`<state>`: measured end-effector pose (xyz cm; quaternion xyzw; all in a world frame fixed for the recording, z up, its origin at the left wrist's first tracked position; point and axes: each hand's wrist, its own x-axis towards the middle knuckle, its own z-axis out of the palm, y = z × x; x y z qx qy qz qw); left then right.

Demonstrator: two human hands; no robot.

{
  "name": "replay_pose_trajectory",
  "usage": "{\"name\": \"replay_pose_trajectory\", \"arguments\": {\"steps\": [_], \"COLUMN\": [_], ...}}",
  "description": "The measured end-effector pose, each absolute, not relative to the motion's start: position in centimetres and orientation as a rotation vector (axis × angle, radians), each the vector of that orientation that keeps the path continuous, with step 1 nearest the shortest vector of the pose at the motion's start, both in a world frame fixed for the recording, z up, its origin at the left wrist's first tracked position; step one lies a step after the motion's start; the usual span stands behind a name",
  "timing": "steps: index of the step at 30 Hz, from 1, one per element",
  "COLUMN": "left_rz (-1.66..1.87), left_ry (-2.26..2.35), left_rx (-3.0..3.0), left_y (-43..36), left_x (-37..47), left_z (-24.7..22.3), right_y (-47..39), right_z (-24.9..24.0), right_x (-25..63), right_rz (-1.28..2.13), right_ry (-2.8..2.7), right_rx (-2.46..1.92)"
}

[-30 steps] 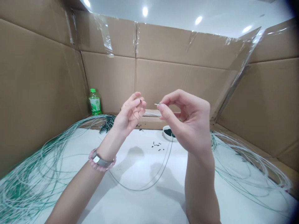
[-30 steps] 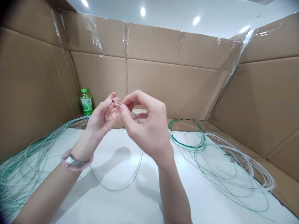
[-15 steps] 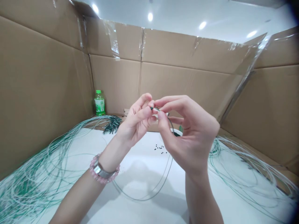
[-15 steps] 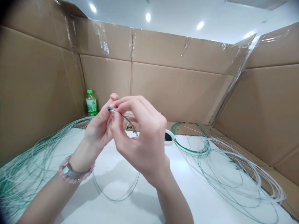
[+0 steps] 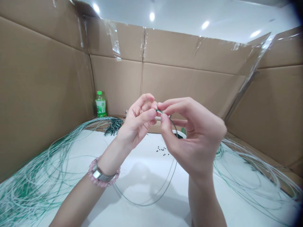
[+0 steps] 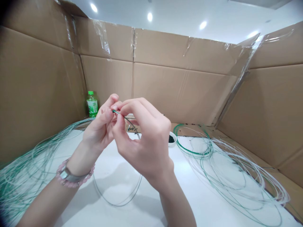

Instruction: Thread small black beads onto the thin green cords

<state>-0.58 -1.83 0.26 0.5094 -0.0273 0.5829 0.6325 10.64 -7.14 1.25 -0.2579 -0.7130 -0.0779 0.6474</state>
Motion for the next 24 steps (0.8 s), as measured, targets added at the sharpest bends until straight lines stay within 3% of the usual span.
{"name": "replay_pose_trajectory", "arguments": {"steps": [24], "left_rz": [1.460], "left_ry": [-0.020], "left_rx": [1.430], "left_y": [-1.05], "left_x": [-1.31], "left_z": [0.25], "right_y": [-6.92], "right_z": [1.24], "right_x": [11.00], "right_rz": [-0.199], "right_ry": [-1.654], "right_rx": [-0.604]}}
